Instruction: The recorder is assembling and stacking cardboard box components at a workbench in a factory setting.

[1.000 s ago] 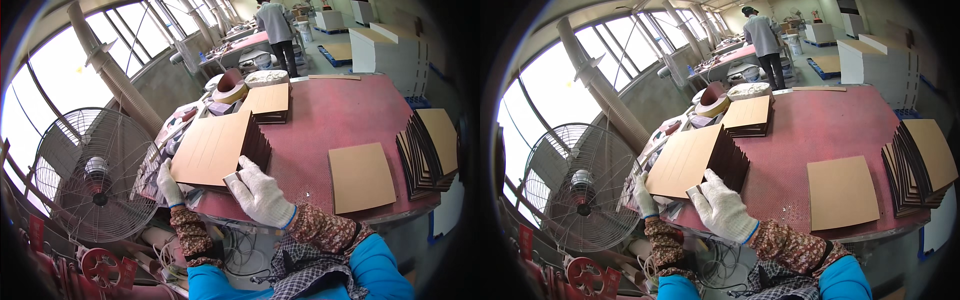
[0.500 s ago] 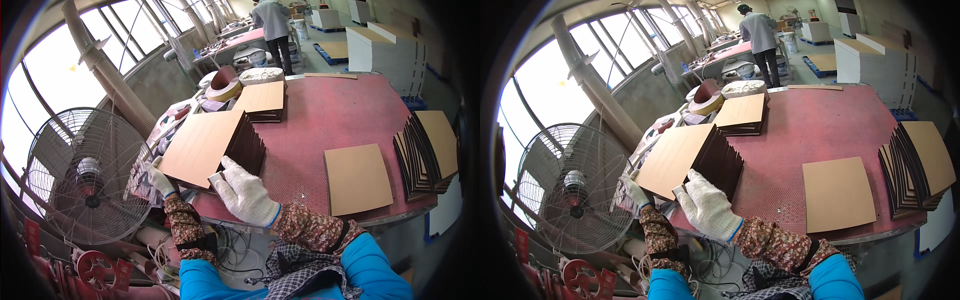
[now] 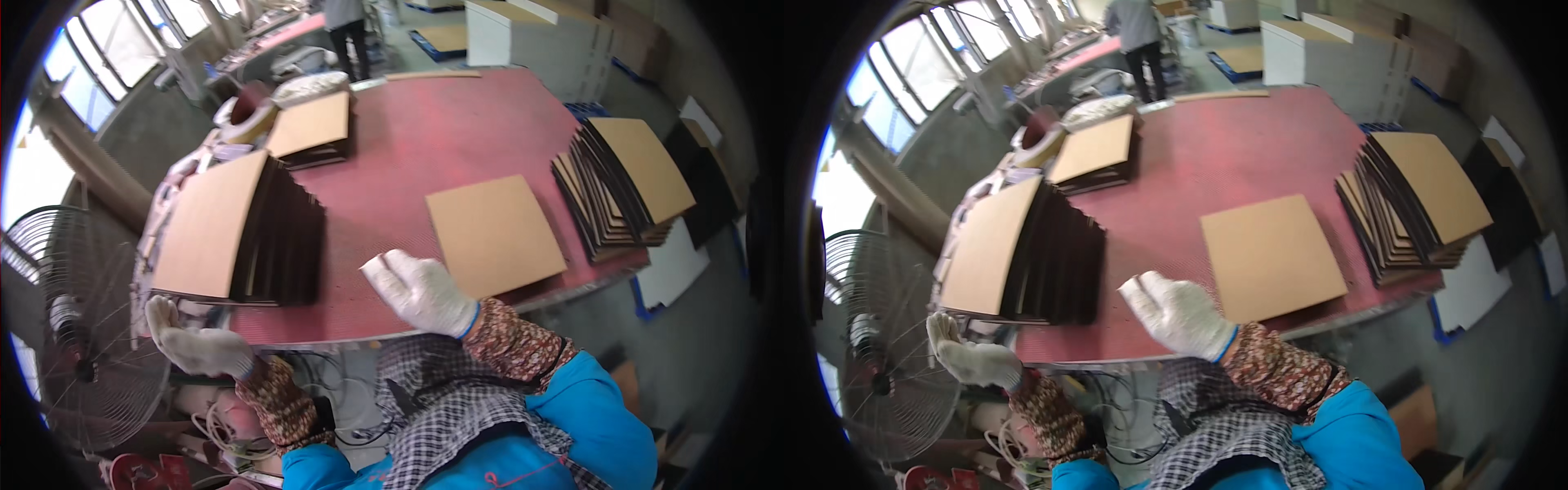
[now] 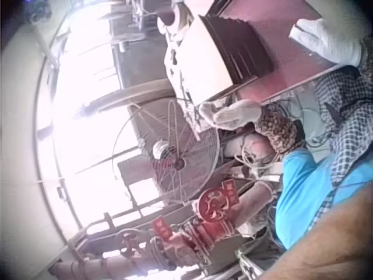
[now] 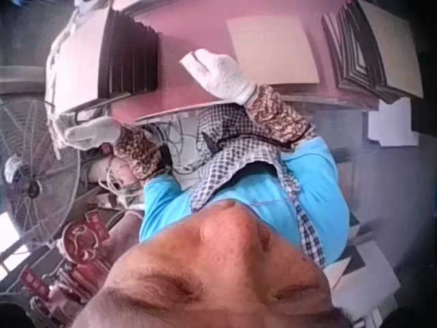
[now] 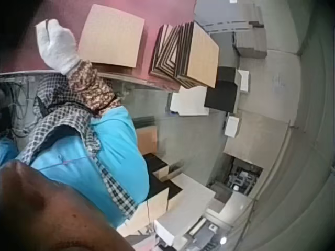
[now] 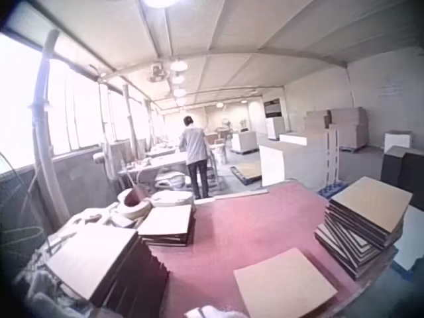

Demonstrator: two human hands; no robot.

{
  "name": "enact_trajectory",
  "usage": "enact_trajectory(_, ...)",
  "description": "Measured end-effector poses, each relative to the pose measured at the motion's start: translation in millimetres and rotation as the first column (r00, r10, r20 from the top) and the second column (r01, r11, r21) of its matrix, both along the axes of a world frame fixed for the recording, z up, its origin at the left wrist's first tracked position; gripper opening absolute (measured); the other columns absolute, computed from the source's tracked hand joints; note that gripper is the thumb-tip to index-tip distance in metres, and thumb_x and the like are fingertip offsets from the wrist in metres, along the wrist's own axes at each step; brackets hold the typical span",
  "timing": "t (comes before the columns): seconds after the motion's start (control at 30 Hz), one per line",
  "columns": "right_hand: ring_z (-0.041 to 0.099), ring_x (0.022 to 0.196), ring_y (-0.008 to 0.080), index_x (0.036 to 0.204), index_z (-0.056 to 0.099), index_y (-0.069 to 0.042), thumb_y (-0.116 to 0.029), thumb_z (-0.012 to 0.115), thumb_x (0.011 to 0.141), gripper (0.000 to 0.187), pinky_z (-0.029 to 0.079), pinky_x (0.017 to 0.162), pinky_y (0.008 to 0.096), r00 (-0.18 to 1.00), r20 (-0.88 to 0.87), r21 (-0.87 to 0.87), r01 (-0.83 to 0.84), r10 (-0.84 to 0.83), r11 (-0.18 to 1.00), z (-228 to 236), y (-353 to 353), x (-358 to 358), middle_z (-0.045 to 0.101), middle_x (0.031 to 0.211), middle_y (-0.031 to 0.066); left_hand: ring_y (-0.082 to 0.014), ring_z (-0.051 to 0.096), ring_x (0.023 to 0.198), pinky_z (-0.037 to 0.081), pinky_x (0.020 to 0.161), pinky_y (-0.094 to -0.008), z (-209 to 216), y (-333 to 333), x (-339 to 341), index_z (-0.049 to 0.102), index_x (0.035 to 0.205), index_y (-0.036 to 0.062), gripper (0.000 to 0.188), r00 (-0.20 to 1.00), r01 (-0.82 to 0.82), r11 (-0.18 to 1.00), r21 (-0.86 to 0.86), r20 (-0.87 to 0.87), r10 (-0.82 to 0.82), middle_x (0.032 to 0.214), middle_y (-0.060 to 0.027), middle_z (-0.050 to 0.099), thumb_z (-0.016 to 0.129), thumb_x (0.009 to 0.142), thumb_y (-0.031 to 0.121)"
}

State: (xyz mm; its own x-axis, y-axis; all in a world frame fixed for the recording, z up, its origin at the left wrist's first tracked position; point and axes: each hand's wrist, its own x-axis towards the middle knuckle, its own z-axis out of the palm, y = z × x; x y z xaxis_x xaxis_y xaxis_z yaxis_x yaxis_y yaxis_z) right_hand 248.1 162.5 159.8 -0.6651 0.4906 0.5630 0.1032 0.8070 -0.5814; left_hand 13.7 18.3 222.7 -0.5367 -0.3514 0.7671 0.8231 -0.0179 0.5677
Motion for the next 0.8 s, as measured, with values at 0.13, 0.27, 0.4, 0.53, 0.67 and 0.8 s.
enact_trajectory(0.13,0.067,0.072,0.0410,0.110,0.063,-0.007,-0.028,0.055,0.106,0.023,0.053,0.058,0.0503,0.871,0.334,-0.052,0.397,-0.359,0.916,-29.2,20.4,121.7,0.065,0.080,0.0191,-0.0321,0.065,0.117,0.050,0.105,-0.0418,-43.0,41.0,102.5,0.068,0.121,-0.0125,0.047,0.733,0.565,0.552,-0.613,0.066,-0.677,0.124,-0.0246,0.068,0.047,0.105,0.026)
enact_trajectory(0.27,0.069,0.069,0.0337,0.115,0.062,-0.008,-0.024,0.054,0.105,0.021,0.055,0.056,0.0483,0.583,0.560,0.268,0.545,-0.589,0.795,-52.4,30.3,203.3,0.063,0.086,0.0130,-0.0344,0.037,0.151,0.028,0.125,-0.0418,-119.1,131.3,151.5,0.033,0.155,-0.0098,0.059,0.147,0.989,0.086,-0.122,0.697,-0.702,0.160,-0.0274,0.039,0.053,0.105,0.015)
enact_trajectory(0.4,0.069,0.067,0.0332,0.112,0.062,-0.010,-0.025,0.051,0.105,0.020,0.055,0.055,0.0482,0.525,0.562,0.458,0.446,-0.639,0.769,-62.5,39.2,218.0,0.063,0.084,0.0121,-0.0372,0.032,0.153,0.027,0.126,-0.0403,-166.2,184.4,176.6,0.028,0.158,-0.0089,0.071,0.147,0.989,0.078,-0.125,0.784,-0.603,0.163,-0.0291,0.033,0.056,0.105,0.029)
enact_trajectory(0.53,0.069,0.063,0.0332,0.104,0.060,-0.009,-0.028,0.052,0.105,0.020,0.055,0.053,0.0477,0.502,0.591,0.394,0.503,-0.631,0.769,-68.7,45.7,214.9,0.064,0.075,0.0125,-0.0369,0.034,0.152,0.029,0.125,-0.0393,-186.0,198.1,197.0,0.027,0.158,-0.0089,0.075,0.324,0.944,0.123,-0.308,0.780,-0.535,0.162,-0.0288,0.034,0.061,0.101,0.025)
enact_trajectory(0.67,0.068,0.056,0.0327,0.096,0.057,-0.009,-0.031,0.054,0.106,0.024,0.053,0.050,0.0468,0.490,0.577,0.333,0.589,-0.653,0.737,-64.9,46.4,212.0,0.063,0.061,0.0129,-0.0364,0.032,0.153,0.027,0.125,-0.0390,-171.9,194.1,198.9,0.023,0.160,-0.0084,0.078,0.207,0.976,0.060,-0.211,0.796,-0.569,0.165,-0.0282,0.031,0.061,0.100,0.023)
enact_trajectory(0.8,0.067,0.054,0.0318,0.095,0.056,-0.009,-0.031,0.055,0.106,0.024,0.053,0.048,0.0455,0.484,0.599,0.353,0.555,-0.638,0.753,-58.1,46.5,207.0,0.062,0.059,0.0125,-0.0357,0.032,0.153,0.027,0.125,-0.0387,-192.0,196.0,193.4,0.022,0.159,-0.0108,0.079,0.313,0.944,0.107,-0.312,0.748,-0.586,0.164,-0.0285,0.030,0.064,0.097,0.016)
